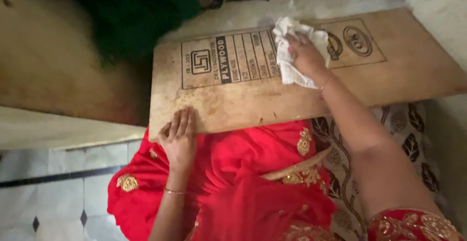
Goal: The person wipes both sides and the edges of a wooden board with a white cloth.
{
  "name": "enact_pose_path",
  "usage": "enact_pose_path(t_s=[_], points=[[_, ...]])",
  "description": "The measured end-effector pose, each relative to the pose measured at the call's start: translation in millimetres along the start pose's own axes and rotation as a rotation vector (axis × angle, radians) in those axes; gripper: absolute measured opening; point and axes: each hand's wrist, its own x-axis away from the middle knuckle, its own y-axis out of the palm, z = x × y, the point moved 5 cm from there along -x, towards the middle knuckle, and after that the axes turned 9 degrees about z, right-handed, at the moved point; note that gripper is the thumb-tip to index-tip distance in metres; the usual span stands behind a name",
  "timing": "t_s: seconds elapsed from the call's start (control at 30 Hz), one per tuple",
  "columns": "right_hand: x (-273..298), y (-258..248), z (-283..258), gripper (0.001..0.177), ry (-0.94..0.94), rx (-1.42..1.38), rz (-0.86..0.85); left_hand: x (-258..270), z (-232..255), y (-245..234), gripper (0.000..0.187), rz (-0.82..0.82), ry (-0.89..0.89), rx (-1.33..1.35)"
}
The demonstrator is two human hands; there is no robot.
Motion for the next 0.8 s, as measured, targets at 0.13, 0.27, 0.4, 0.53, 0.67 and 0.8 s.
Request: enact_pose_path(t_s=[0.13, 0.27, 0.4, 0.53, 0.67, 0.8], points=[[16, 1, -51, 0.048, -0.091, -0.098, -0.095, 15, -16, 0, 0.049, 0.045, -0.018, 0.047], [25, 27, -129, 0.05, -0.335, 0.027, -0.079, 15, -45, 8, 0.042, 0.112, -0.072, -0.003], [22, 36, -159, 0.045, -0.308, 0.014, -0.047, 17, -62, 13, 0.045, 0.115, -0.117, 0.009], [14, 39, -145, 0.045, -0.298, -0.046, -0.001, 21, -59, 13, 0.047, 0.137, -0.155, 0.062], [-11, 45, -116, 0.048, -0.224, -0.007, -0.028, 21, -53, 15, 0.057, 0.153, -0.222, 0.07], [-39, 28, -67, 0.057, -0.147, 0.108, 0.041, 19, -47, 20, 0.059, 0.192, -0.29, 0.074]])
